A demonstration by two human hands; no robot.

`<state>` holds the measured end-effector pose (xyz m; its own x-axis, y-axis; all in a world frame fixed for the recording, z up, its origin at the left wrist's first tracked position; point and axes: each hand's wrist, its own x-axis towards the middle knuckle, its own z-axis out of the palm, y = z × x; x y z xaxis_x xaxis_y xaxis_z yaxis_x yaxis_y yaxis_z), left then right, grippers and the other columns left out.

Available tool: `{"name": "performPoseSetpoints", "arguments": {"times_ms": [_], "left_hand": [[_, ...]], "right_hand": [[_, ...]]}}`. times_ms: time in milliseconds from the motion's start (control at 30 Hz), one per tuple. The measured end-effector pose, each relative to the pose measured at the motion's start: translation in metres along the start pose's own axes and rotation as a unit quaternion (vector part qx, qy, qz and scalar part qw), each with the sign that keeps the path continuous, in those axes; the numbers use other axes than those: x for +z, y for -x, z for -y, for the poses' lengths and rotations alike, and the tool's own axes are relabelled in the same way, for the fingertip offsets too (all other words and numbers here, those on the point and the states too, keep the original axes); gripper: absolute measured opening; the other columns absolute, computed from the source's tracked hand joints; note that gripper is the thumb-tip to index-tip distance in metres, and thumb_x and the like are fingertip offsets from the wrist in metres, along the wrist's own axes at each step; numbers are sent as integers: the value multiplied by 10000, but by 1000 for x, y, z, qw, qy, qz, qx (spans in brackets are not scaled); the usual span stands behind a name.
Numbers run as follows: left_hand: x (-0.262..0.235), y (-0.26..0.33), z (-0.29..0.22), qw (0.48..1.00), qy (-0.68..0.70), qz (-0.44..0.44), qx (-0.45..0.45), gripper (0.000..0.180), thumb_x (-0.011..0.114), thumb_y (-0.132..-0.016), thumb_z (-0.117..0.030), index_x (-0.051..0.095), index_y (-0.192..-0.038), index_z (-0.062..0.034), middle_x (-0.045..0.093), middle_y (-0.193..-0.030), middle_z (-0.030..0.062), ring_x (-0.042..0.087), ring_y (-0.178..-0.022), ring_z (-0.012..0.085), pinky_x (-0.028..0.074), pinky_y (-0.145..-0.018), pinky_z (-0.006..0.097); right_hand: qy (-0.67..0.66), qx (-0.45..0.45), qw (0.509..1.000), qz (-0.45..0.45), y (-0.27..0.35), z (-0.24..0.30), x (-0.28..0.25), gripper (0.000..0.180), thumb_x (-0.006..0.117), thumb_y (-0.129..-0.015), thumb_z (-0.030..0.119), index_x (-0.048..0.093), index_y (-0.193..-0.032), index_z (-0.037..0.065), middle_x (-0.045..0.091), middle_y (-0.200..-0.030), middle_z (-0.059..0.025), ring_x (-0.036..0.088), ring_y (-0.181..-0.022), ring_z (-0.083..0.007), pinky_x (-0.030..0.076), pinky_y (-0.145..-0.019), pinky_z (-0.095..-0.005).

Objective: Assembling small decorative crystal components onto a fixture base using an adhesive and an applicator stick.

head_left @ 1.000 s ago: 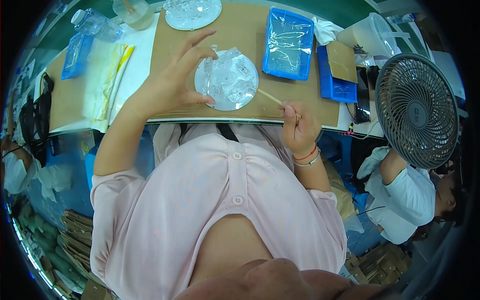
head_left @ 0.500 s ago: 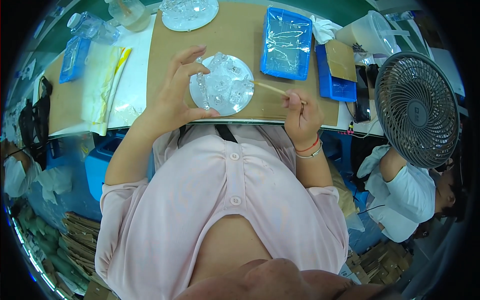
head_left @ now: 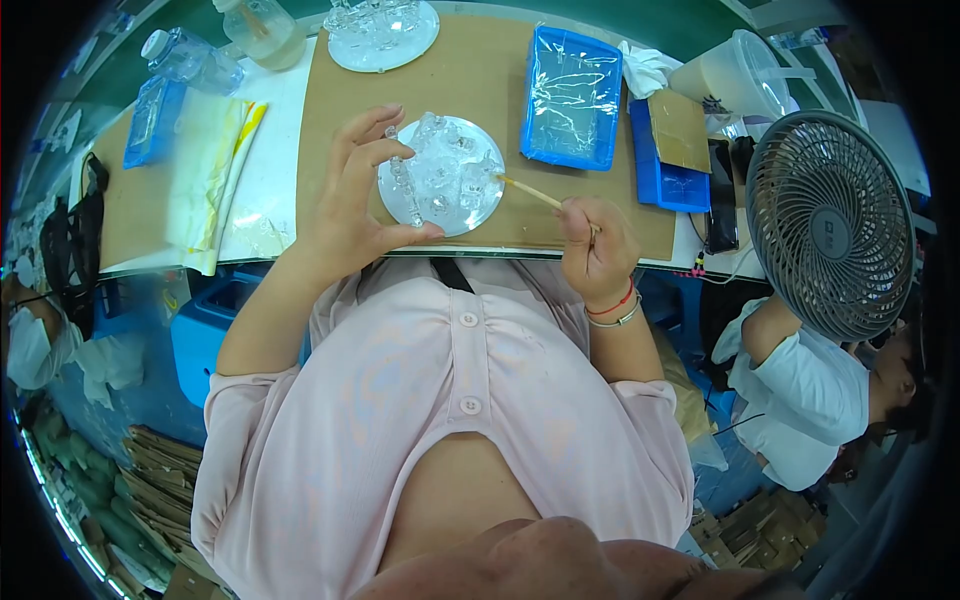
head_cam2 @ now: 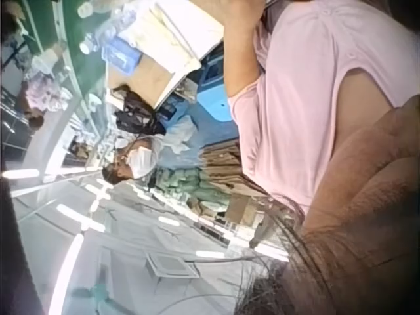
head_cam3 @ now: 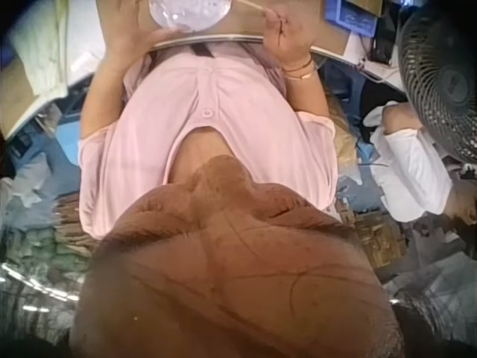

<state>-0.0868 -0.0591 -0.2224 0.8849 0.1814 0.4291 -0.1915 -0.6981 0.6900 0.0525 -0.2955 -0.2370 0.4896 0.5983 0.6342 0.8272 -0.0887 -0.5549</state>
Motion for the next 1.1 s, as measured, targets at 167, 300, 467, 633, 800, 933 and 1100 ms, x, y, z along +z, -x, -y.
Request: {"name": "performPoseSetpoints", "arguments": {"times_ms": [167, 300, 467, 633, 800, 933, 1100], "left_hand": [[0, 1, 0, 1000, -14, -10, -9, 722, 900, -553, -183, 492, -1144, -106, 357, -1354, 146, 465, -1220, 342, 447, -975, 427], [2, -1, 1, 999, -24, -23, -6, 733, 904, -542, -195, 493, -1141, -103, 370, -1337, 151, 471, -1198, 338, 451, -967, 421], [6, -1, -2, 998, -30, -48, -17, 731, 909, -533, -202, 499, -1130, -99, 377, -1313, 151, 448, -1211, 345, 447, -970, 422], [8, 0, -5, 997, -48, -59, -31, 741, 910, -532, -197, 493, -1137, -100, 371, -1307, 147, 439, -1209, 351, 441, -978, 428], [11, 0, -9, 996, -54, -63, -44, 747, 909, -533, -186, 488, -1143, -102, 368, -1307, 144, 442, -1207, 353, 441, -978, 429], [14, -1, -9, 995, -59, -72, -36, 754, 909, -533, -180, 484, -1151, -106, 365, -1306, 143, 446, -1206, 352, 442, -976, 430], [18, -1, -11, 993, -62, -91, -37, 769, 911, -530, -180, 477, -1162, -108, 360, -1304, 149, 438, -1208, 356, 441, -967, 430]], "right_hand": [[-50, -6, 998, 26, 4, 12, -4, 50, 606, -829, -9, 574, -850, 23, 601, -719, -112, 564, -573, -290, 448, -519, -344], [-5, -19, 1000, 5, 0, 7, 1, 56, 552, -901, 23, 568, -850, 7, 626, -725, -117, 588, -583, -223, 456, -536, -289], [-10, -31, 999, 33, 3, 16, -2, 32, 550, -885, 11, 571, -863, 5, 625, -729, -118, 586, -576, -241, 459, -537, -302], [-12, -42, 998, 35, 10, 26, -1, 11, 562, -870, 9, 571, -868, 3, 631, -743, -122, 602, -598, -270, 479, -555, -319], [-27, -55, 997, 40, 12, 27, 8, 12, 573, -856, 2, 569, -867, 2, 634, -755, -134, 614, -619, -288, 496, -573, -337], [-46, -65, 995, 56, 12, 24, 12, 8, 570, -864, 8, 570, -868, 2, 635, -756, -140, 618, -627, -285, 497, -576, -337], [-44, -30, 998, 30, 16, 19, 3, 23, 552, -880, 8, 570, -871, -3, 632, -742, -138, 622, -633, -271, 494, -577, -327]]}}
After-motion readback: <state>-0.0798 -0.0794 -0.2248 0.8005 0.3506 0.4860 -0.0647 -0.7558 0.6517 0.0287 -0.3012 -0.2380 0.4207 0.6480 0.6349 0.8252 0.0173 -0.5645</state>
